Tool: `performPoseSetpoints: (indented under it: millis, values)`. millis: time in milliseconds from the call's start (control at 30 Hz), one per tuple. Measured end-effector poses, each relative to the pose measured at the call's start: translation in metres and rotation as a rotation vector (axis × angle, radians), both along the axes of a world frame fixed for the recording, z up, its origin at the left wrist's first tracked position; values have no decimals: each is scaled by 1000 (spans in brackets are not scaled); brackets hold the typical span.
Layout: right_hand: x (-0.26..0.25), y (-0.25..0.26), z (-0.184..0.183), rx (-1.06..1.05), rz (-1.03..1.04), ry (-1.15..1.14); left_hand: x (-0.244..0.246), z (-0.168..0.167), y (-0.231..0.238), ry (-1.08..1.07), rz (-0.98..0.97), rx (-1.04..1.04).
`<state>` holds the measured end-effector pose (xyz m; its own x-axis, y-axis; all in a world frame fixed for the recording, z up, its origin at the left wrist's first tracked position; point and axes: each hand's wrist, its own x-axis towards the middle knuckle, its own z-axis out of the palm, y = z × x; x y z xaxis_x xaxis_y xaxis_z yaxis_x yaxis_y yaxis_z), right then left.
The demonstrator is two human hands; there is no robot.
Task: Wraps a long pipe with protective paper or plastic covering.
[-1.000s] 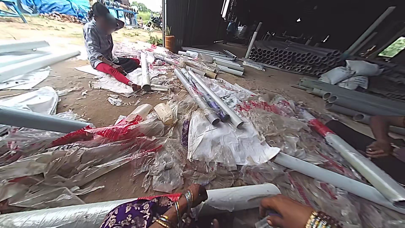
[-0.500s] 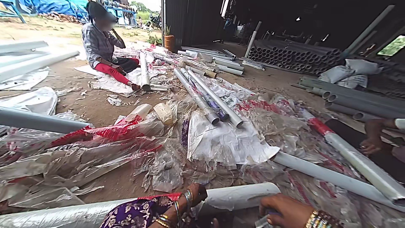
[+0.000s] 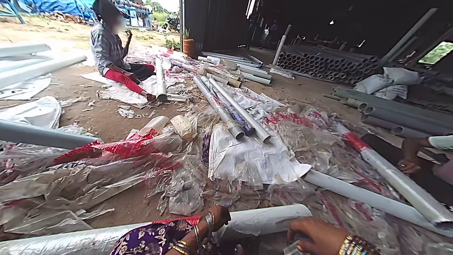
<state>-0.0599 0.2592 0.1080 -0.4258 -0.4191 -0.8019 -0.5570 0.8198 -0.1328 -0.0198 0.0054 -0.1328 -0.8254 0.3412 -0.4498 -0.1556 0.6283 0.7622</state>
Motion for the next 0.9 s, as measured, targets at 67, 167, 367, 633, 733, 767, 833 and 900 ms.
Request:
performPoseSetpoints:
  millis: [67, 167, 367, 633, 733, 767, 833, 900]
  values:
    - [-1, 1, -1, -12, 7, -2, 0, 1, 0, -6, 5, 6]
    - [-1, 1, -2, -6, 12, -3, 1, 2, 0, -13, 13, 20]
    - [-1, 2, -3, -4, 0, 3, 1, 4, 0, -11, 5, 18]
    - [-3, 5, -5, -50, 23, -12, 0, 4, 0, -27, 9, 17]
    - [-2, 5, -4, -41, 12, -11, -1, -1, 0, -10, 19, 29]
    - [-3, 5, -5, -41, 16, -8, -2, -1, 0, -11, 16, 26]
    - [-3, 5, -6, -36, 26, -5, -2, 0, 0, -15, 10, 20]
    - [-3, 5, -6, -38, 36, -4, -1, 3, 0, -21, 4, 12]
